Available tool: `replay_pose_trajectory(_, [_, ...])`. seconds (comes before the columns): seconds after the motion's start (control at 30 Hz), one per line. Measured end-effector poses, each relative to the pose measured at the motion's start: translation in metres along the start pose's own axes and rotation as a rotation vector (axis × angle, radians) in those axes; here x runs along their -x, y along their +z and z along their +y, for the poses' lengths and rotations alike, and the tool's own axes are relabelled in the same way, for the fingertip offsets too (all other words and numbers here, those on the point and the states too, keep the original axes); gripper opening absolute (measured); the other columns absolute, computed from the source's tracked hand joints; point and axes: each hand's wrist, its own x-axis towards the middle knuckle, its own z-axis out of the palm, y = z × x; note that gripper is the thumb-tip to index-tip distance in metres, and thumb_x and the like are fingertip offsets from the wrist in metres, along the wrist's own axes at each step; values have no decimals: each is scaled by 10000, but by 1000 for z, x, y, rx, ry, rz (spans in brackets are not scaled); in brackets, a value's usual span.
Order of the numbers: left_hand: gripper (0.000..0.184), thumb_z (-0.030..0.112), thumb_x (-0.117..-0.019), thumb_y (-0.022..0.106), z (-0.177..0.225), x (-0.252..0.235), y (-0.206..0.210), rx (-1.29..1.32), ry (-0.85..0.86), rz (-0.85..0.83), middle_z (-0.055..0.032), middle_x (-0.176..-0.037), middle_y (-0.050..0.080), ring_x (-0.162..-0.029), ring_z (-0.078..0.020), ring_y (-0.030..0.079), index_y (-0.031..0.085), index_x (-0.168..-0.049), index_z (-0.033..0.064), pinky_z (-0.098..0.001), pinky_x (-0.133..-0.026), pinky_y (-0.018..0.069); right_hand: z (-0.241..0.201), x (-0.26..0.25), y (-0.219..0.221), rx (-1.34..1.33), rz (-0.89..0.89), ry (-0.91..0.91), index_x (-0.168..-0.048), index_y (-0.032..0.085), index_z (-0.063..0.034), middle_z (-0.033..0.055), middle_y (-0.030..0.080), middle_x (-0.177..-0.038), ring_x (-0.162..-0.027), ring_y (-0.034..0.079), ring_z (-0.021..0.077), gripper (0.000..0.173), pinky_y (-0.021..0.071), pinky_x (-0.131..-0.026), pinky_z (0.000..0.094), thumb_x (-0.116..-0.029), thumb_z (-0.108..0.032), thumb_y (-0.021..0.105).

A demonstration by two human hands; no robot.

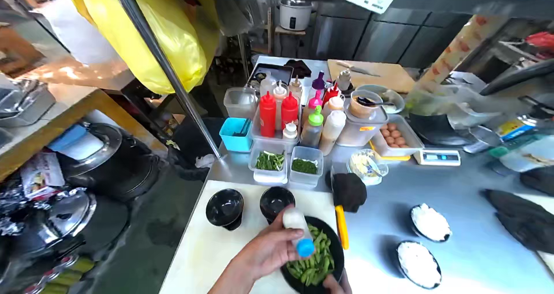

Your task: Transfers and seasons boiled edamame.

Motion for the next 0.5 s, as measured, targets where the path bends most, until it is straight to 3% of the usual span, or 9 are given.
replay_pose_trajectory(0.13, [785, 84, -803, 851, 1, -9, 1, -531, 240, 152, -132, -1173, 702, -1008, -243, 712, 466, -1484, 157, -406, -883, 608, 2, 0, 5, -5, 29, -32, -1538, 275, -85, 282, 662, -1097, -738, 738, 406, 576, 633, -537, 535, -990, 31, 412])
replay_pose_trajectory(0.3, [794, 149, -813, 876, 3, -20, -8, -783, 414, 121, -82, -1140, 727, -917, -225, 739, 484, -1497, 234, -400, -823, 640, 7, -5, 6, 0, 42, -54, -1521, 320, -85, 285, 668, -1111, -753, 744, 417, 501, 635, -528, 532, -1032, -17, 405])
replay_pose_trajectory(0.5, [790, 127, -836, 855, 7, -19, 6, -698, 493, 108, -89, -1140, 735, -905, -238, 740, 472, -1514, 258, -388, -808, 635, 7, -8, 8, 8, 23, -82, -1521, 313, -91, 282, 674, -1103, -728, 744, 407, 479, 635, -516, 519, -1051, -42, 388])
